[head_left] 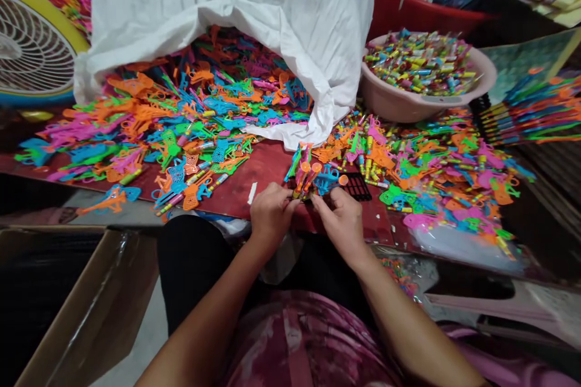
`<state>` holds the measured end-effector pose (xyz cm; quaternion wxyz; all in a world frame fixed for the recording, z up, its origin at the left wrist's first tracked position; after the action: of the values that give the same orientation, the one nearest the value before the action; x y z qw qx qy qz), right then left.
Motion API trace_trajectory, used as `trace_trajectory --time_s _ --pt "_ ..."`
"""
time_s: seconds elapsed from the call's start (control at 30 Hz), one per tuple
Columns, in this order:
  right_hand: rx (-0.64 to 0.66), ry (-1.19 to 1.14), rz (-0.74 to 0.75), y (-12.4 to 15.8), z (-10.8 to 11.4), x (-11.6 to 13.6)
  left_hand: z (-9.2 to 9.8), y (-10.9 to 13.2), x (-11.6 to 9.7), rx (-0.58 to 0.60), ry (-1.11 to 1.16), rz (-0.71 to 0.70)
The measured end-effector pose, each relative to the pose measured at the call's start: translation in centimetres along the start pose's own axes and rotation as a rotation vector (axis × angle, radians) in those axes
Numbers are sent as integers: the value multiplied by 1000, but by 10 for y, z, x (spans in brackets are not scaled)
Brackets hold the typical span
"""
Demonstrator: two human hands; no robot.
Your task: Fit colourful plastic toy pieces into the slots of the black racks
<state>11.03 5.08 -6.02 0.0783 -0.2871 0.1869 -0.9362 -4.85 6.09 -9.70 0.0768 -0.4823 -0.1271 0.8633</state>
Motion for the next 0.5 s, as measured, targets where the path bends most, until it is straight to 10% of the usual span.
trace_trajectory --time_s 0.5 --pt "195 423 118 -7 -14 14 5 -3 -2 110 -14 -12"
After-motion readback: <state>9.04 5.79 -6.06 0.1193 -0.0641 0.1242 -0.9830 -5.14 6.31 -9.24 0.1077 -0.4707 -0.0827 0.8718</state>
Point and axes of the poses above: each hand's wrist, its own y-axis away from the middle knuckle, its own z-axis out of the back of the hand, x = y × z, the point moved 4 cm from there along -y, towards the middle knuckle, and after that the axes turned 11 degrees about y, right-handed, at the moved point
